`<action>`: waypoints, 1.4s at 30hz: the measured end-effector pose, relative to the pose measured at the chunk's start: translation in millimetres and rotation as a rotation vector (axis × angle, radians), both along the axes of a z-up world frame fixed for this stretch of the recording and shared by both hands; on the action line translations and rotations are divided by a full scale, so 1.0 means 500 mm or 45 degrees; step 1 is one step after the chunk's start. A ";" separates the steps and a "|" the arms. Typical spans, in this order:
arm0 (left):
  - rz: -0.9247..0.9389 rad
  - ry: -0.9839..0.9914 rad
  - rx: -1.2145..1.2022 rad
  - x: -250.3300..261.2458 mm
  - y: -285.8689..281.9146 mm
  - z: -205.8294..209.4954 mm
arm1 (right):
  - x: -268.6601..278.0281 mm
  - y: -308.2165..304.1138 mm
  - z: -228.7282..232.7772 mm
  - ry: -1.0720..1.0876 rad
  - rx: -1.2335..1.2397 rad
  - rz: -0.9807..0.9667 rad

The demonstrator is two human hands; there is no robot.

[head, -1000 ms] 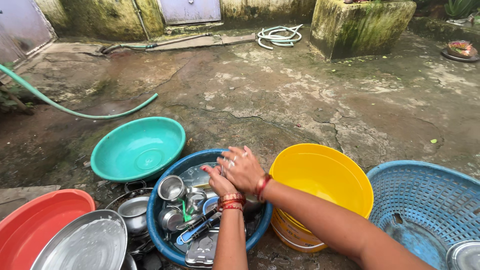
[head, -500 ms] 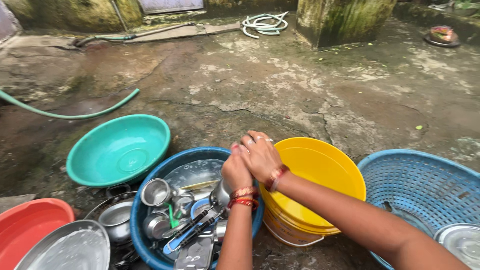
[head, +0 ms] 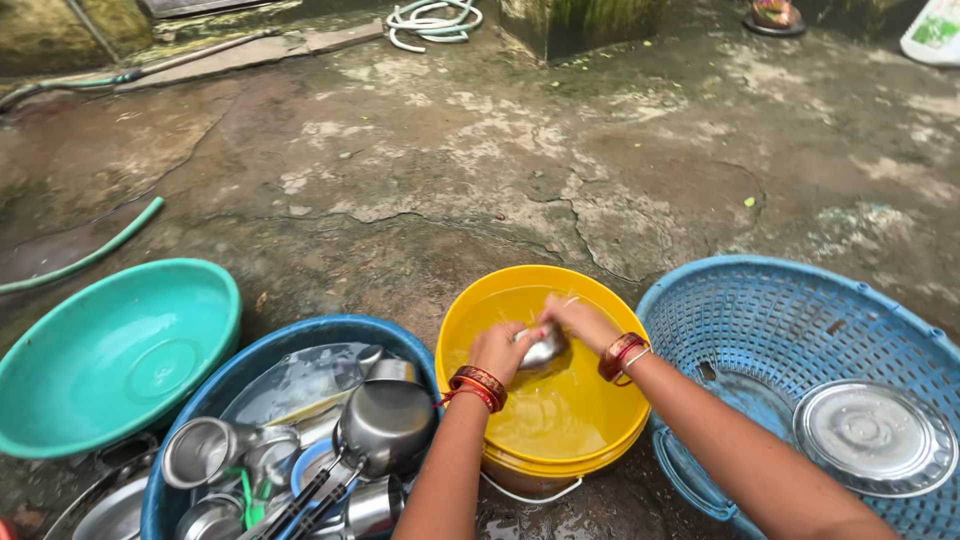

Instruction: The person washes plates and bowls by rinsing them in a bucket of water and placing them in a basket.

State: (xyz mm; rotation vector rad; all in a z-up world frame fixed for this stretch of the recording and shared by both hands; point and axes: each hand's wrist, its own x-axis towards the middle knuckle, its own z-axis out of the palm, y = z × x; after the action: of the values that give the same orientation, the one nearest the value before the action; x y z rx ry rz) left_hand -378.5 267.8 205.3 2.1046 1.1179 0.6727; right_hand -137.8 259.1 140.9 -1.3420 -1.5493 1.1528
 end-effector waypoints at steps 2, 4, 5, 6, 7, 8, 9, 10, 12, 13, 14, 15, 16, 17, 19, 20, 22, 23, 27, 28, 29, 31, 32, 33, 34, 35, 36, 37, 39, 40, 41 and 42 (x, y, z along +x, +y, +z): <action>-0.284 0.266 0.291 0.023 0.008 -0.046 | -0.002 -0.026 -0.007 -0.703 0.301 0.373; -0.369 0.802 0.258 0.052 0.026 -0.117 | -0.026 -0.062 -0.023 -1.185 0.497 0.630; -0.402 1.068 0.241 0.068 0.034 -0.159 | -0.038 -0.073 -0.032 -1.364 0.279 0.560; -0.408 1.107 0.214 0.084 0.048 -0.197 | -0.057 -0.070 -0.041 -1.531 0.064 0.492; -0.415 1.146 0.187 0.103 0.061 -0.232 | -0.068 -0.067 -0.047 -1.691 -0.159 0.424; -0.426 1.191 0.157 0.107 0.060 -0.265 | -0.077 -0.065 -0.057 -1.605 -0.097 0.384; -0.376 1.045 0.276 0.100 0.053 -0.290 | -0.083 -0.058 -0.067 -1.518 -0.037 0.345; -0.326 0.891 0.401 0.095 0.054 -0.296 | -0.075 -0.050 -0.075 -1.440 0.028 0.300; -0.167 0.700 0.252 0.073 0.061 -0.277 | -0.060 -0.037 -0.113 -1.403 0.073 0.155; -0.062 0.665 -0.020 0.056 0.072 -0.257 | -0.054 -0.023 -0.141 -1.385 0.097 0.083; 0.043 0.629 -0.293 0.045 0.078 -0.239 | -0.048 0.003 -0.167 -1.135 0.024 -0.075; 0.175 0.351 -0.231 0.047 0.070 -0.229 | -0.044 0.031 -0.181 -0.881 -0.048 -0.227; 0.299 0.075 -0.160 0.051 0.060 -0.226 | -0.044 0.051 -0.191 -0.622 -0.116 -0.371; 0.414 -0.202 -0.081 0.056 0.051 -0.227 | -0.045 0.072 -0.193 -0.222 -0.282 -0.452; 0.339 -0.701 -0.366 0.073 0.032 -0.237 | -0.070 0.108 -0.176 0.593 -0.614 -0.590; 0.290 -0.954 -0.513 0.082 0.025 -0.239 | -0.101 0.108 -0.166 0.820 -0.411 -0.583; 0.176 -1.205 -0.905 0.050 0.048 -0.209 | -0.162 0.077 -0.140 0.794 -0.133 -0.443; 0.118 -1.327 -1.105 0.033 0.056 -0.179 | -0.185 0.031 -0.135 0.502 -0.014 -0.338; 0.262 -1.352 -1.458 -0.035 0.050 -0.011 | -0.190 -0.113 0.012 -0.641 0.780 -0.105; 0.399 -1.192 -1.474 -0.035 0.043 0.019 | -0.181 -0.120 0.038 -0.888 1.048 0.001; 0.531 -1.029 -1.485 -0.033 0.035 0.037 | -0.191 -0.106 0.055 -0.477 0.762 -0.014; 0.419 -1.117 -1.353 -0.006 0.010 0.032 | -0.209 -0.074 0.070 0.316 0.160 -0.069; 0.362 -1.162 -1.291 0.005 0.003 0.017 | -0.219 -0.075 0.070 0.383 0.165 -0.019; 0.273 -1.309 -1.373 0.008 0.006 -0.001 | -0.229 -0.078 0.068 0.450 0.170 0.031; 0.177 -1.455 -1.445 0.007 0.022 -0.018 | -0.233 -0.076 0.072 0.518 0.182 0.084; 0.079 -1.600 -1.516 0.008 0.037 -0.040 | -0.220 -0.081 0.076 -0.057 0.140 0.112; 0.227 -1.394 -1.469 0.007 0.049 -0.071 | -0.205 -0.094 0.075 -0.626 0.091 0.152; 0.342 -1.215 -1.443 0.010 0.062 -0.109 | -0.190 -0.104 0.067 -1.195 0.041 0.190; 0.500 -0.872 -1.191 0.033 0.098 -0.201 | -0.170 -0.096 0.029 -1.331 0.045 0.245; 0.590 -0.618 -0.931 0.054 0.116 -0.253 | -0.162 -0.090 0.002 -1.407 0.043 0.274; 0.688 -0.352 -0.729 0.071 0.129 -0.305 | -0.160 -0.088 -0.028 -1.411 -0.039 0.235; 0.736 -0.242 -0.727 0.081 0.143 -0.348 | -0.159 -0.081 -0.051 -1.415 -0.115 0.183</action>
State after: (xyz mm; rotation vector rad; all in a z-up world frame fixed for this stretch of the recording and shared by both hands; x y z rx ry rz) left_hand -338.0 339.5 31.5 1.2164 1.5958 0.6857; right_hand -217.2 218.7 115.3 -2.1365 -2.3785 0.5108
